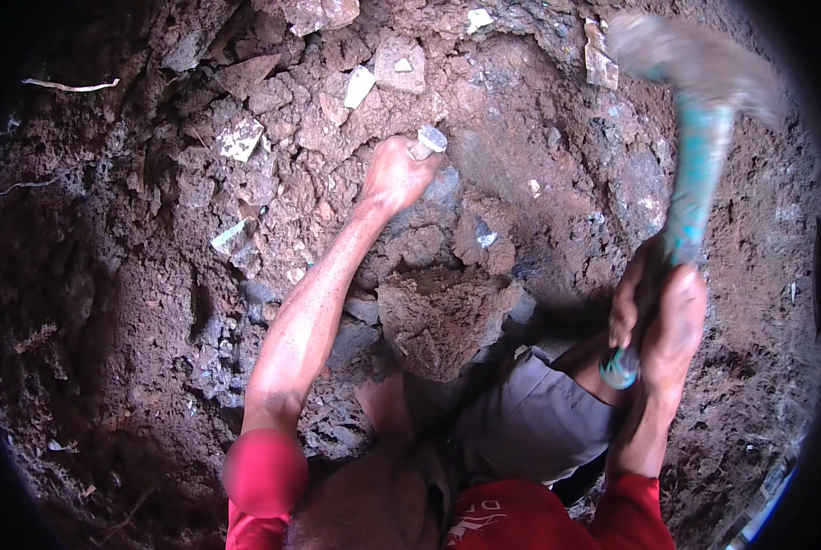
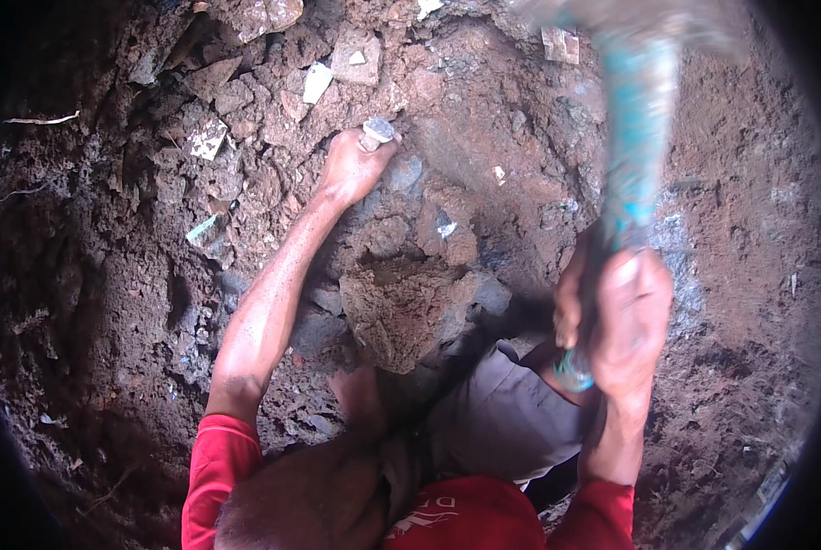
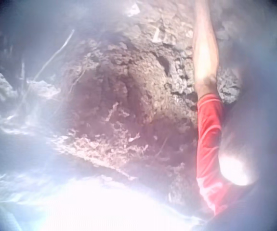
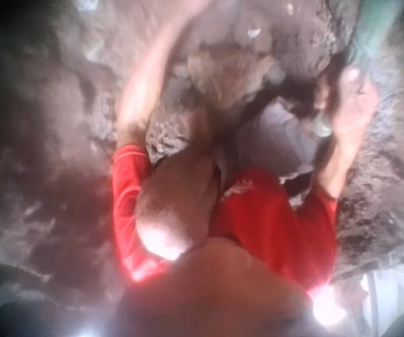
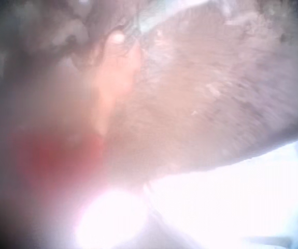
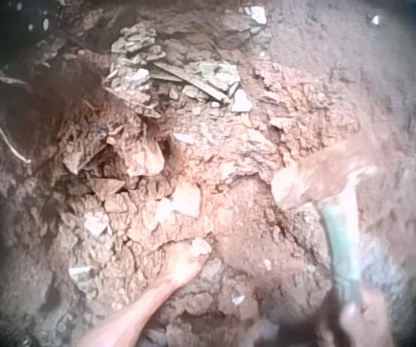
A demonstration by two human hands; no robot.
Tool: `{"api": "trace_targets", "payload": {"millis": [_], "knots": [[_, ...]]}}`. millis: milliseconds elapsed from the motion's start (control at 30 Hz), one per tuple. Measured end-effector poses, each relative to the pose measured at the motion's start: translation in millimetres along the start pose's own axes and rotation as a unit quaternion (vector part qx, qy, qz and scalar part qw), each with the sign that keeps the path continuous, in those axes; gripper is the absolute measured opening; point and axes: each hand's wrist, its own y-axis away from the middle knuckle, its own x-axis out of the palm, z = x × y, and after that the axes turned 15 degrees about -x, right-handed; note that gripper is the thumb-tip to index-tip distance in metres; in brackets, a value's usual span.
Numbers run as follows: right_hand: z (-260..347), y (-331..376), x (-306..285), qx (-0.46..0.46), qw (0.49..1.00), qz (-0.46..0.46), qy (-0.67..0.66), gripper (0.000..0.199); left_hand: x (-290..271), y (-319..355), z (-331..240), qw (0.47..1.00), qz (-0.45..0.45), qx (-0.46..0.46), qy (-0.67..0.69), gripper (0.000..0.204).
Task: The person uses a hammer and chisel to break up hardened concrete and soil inside a pit. They repeatedly strike the material, clear debris by hand, and place the broken chunks into a bucket.
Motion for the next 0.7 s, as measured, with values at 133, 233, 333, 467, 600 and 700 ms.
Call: {"api": "trace_targets", "payload": {"millis": [133,233,333,467,600,700], "knots": [[-10,-22,35,0.018,0.999,-0.040,-0.009,0.044,-4,0,5,1.000,-0.008,-0.011,0.007,0.031],[-48,-22,47,0.197,0.964,0.144,0.106,0.044,0,2,7,0.998,-0.038,0.041,0.023,0.031],[-43,-26,50,0.305,0.937,0.163,0.053,0.047,-5,6,13,0.997,-0.035,0.059,-0.022,0.035],[-42,-13,28,0.275,0.946,0.160,0.061,0.047,-29,35,-2,1.000,0.015,0.021,0.015,0.034],[-37,2,25,0.294,0.944,0.147,0.033,0.048,-68,49,-4,0.987,0.139,-0.054,0.053,0.029],[-36,7,23,0.282,0.949,0.143,0.012,0.047,-96,76,24,0.993,0.047,0.078,0.081,0.029]]}}
